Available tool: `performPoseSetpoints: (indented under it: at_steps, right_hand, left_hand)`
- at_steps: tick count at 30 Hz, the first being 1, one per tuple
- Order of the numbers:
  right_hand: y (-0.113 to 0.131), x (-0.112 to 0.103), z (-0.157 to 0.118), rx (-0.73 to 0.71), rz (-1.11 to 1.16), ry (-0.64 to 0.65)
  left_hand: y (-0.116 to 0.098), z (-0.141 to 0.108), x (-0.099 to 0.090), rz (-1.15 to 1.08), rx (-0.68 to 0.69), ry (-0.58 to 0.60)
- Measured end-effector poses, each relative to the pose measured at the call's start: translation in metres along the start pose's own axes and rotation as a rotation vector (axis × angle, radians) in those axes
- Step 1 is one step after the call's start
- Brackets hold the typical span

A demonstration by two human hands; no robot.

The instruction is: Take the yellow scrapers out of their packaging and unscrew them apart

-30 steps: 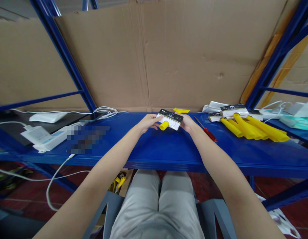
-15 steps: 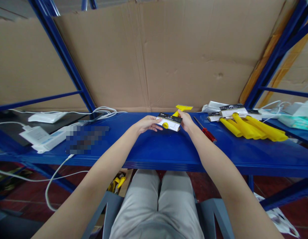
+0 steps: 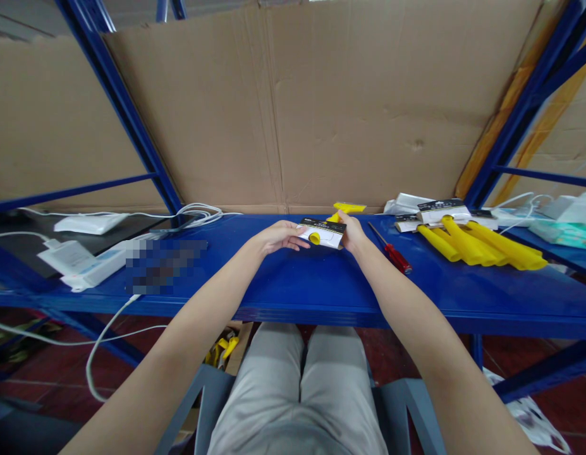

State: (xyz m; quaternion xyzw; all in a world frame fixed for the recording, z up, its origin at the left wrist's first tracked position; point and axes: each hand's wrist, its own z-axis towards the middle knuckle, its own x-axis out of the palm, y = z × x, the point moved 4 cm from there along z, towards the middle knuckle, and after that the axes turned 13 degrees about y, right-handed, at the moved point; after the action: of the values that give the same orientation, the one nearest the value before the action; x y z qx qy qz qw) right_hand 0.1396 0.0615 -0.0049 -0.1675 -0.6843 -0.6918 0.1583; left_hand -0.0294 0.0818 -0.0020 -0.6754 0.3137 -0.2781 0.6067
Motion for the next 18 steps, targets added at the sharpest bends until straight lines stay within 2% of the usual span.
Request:
performPoseSetpoints:
  at_steps: [3, 8, 13, 18]
  right_hand:
    - [-0.001, 0.002, 0.001, 0.017, 0.008, 0.013]
    - [-0.003, -0.001, 0.002, 0.081, -0.058, 0.09]
    - [-0.003, -0.001, -0.002, 0.1, -0.078, 0.098]
    - [-0.006, 0.002, -0.002, 0.225, -0.123, 0.149]
  left_hand:
    - [-0.001, 0.0, -0.001, 0.024, 0.005, 0.006]
    - [-0.001, -0.002, 0.001, 0.071, -0.007, 0.083]
    - [-0.002, -0.002, 0.003, 0.085, 0.035, 0.099]
    - [0.0, -0.002, 0.01, 0.032, 0.073, 0.167]
